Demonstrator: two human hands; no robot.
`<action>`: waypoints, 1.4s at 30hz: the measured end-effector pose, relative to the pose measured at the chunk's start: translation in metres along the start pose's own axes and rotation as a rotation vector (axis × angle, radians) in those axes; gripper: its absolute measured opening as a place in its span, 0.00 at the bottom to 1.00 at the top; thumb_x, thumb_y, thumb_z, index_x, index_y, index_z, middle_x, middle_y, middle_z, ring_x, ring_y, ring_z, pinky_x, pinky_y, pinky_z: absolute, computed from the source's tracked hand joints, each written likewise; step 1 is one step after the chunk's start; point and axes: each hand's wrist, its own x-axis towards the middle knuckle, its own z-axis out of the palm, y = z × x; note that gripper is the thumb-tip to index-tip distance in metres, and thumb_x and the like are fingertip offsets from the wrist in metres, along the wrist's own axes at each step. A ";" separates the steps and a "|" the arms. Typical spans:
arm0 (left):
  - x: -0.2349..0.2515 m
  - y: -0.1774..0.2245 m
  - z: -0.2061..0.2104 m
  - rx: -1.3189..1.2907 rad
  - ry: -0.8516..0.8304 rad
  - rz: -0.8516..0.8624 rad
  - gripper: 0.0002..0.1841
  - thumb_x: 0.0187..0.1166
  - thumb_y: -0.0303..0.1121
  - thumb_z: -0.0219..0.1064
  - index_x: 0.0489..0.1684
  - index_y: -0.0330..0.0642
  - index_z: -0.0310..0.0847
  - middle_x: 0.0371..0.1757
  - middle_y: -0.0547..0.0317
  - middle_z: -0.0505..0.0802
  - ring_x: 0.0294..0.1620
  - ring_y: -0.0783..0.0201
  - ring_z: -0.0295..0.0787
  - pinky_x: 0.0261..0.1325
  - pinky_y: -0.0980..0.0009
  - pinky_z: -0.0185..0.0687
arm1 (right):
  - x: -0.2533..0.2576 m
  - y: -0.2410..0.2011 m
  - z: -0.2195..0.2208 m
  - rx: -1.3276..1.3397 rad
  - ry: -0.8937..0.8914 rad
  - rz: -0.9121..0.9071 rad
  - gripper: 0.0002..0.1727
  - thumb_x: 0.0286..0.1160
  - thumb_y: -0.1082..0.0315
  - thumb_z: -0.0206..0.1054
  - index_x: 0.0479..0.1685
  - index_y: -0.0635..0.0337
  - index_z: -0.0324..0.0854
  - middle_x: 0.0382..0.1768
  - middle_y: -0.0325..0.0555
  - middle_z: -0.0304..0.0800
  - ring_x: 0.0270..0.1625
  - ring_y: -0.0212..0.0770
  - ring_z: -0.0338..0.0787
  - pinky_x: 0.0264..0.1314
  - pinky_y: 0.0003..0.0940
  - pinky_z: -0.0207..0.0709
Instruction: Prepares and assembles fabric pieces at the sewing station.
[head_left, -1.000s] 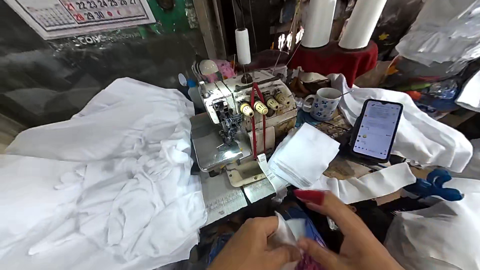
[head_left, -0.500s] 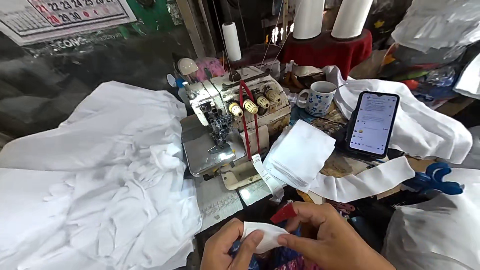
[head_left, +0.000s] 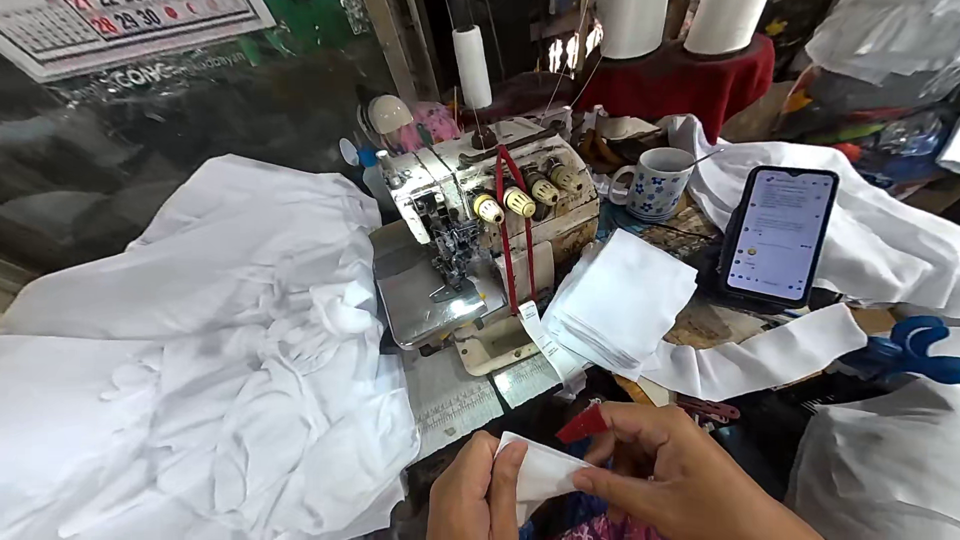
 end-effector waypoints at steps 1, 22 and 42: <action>0.000 -0.001 0.002 0.013 0.020 0.005 0.18 0.90 0.44 0.58 0.34 0.41 0.82 0.23 0.66 0.86 0.23 0.77 0.81 0.26 0.79 0.79 | 0.000 -0.001 0.000 0.009 -0.015 0.012 0.14 0.74 0.63 0.78 0.55 0.55 0.86 0.37 0.37 0.96 0.28 0.36 0.94 0.27 0.31 0.92; 0.003 -0.005 -0.013 -0.232 -0.066 -0.024 0.10 0.88 0.37 0.63 0.45 0.40 0.83 0.38 0.62 0.91 0.36 0.70 0.89 0.38 0.74 0.88 | -0.003 0.001 -0.014 -0.218 -0.079 0.006 0.11 0.77 0.54 0.74 0.43 0.51 0.91 0.36 0.32 0.94 0.35 0.29 0.93 0.39 0.28 0.91; 0.171 -0.032 -0.067 0.651 0.149 0.317 0.18 0.76 0.58 0.69 0.44 0.55 0.89 0.34 0.71 0.86 0.35 0.68 0.83 0.40 0.61 0.82 | 0.124 0.014 0.032 0.141 0.131 -0.011 0.13 0.79 0.54 0.72 0.45 0.55 0.90 0.30 0.40 0.89 0.23 0.37 0.85 0.23 0.33 0.81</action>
